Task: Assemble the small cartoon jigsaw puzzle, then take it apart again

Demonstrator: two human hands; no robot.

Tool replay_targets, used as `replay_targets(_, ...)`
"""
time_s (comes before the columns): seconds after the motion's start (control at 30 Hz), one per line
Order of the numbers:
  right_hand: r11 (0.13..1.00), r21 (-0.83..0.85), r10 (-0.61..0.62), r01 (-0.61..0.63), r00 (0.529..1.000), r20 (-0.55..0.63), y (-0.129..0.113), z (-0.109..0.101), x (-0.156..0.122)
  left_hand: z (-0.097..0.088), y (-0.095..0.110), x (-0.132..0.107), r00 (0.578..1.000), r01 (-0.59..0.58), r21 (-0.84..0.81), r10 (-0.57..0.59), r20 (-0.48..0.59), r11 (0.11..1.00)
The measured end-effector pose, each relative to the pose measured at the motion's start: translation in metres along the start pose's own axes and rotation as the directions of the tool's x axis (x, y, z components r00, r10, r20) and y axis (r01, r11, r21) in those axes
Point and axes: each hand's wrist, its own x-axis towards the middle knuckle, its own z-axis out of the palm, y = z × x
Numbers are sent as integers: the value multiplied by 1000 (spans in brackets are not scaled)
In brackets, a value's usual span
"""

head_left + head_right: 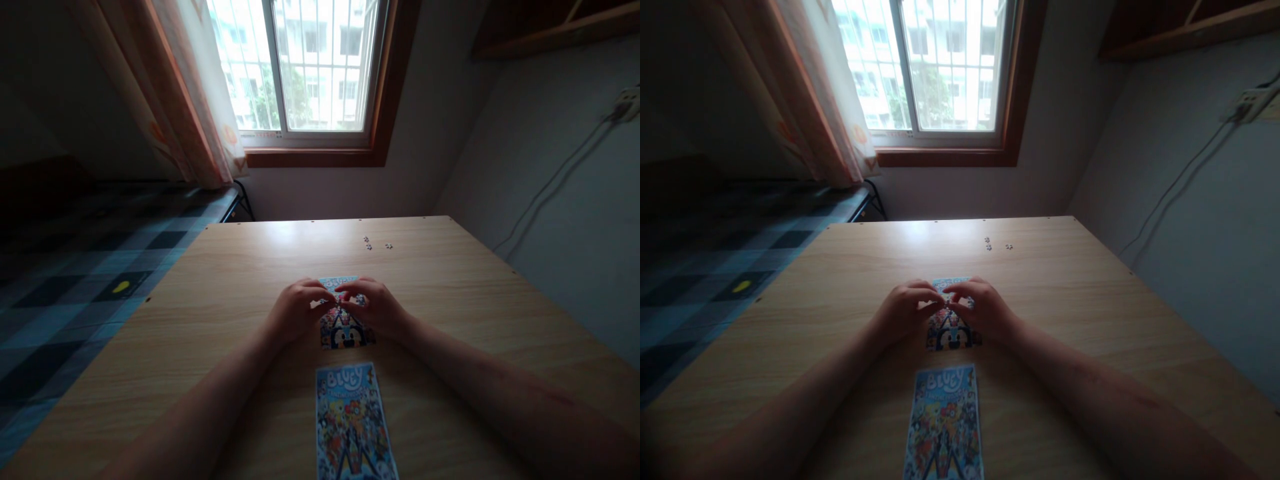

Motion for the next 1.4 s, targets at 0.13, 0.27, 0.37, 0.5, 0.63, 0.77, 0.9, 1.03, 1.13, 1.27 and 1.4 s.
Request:
replay_targets(0.13, 997, -5, -74, 75, 997, 30, -2, -2, 1, -1, 2, 1, 998, 30, 56, -26, -55, 998)
replay_targets(0.27, 998, 60, 0, 2, 1000, -27, -3, -2, 1, -2, 4, 1, 997, 32, 82, -26, -76, 996)
replay_targets(0.37, 975, 193, 121, -108, 991, -57, -2, -1, 0, -2, 8, 1, 998, 5, 82, 0, -67, 997)
replay_targets(0.5, 897, 387, 231, -212, 973, -4, -4, 3, -1, -1, 12, 2, 996, -25, 88, 32, -80, 996)
replay_targets(0.63, 868, 431, 261, -248, 965, 29, -7, 5, -1, -1, 12, 2, 994, -44, 111, 55, -99, 993)
replay_targets(0.77, 893, 378, 265, -242, 964, -9, -5, 5, -1, -1, 11, 3, 991, -52, 121, 66, -113, 991)
replay_targets(0.9, 887, 388, 277, -250, 961, -14, -2, 5, -2, -1, 10, 2, 992, -48, 99, 59, -115, 994)
replay_targets(1.03, 862, 436, 289, -260, 957, 0, -4, 5, -2, -1, 8, 2, 994, -44, 97, 54, -99, 994)
replay_targets(1.13, 859, 444, 287, -256, 958, -3, -4, 5, -3, -1, 7, 2, 995, -40, 100, 50, -91, 994)
replay_targets(1.27, 881, 401, 288, -251, 957, -33, 0, 5, -3, 0, 6, 1, 995, -39, 91, 47, -88, 995)
replay_targets(1.4, 908, 347, 268, -233, 962, -55, 1, 4, -4, 0, 4, 0, 996, -31, 97, 39, -81, 995)
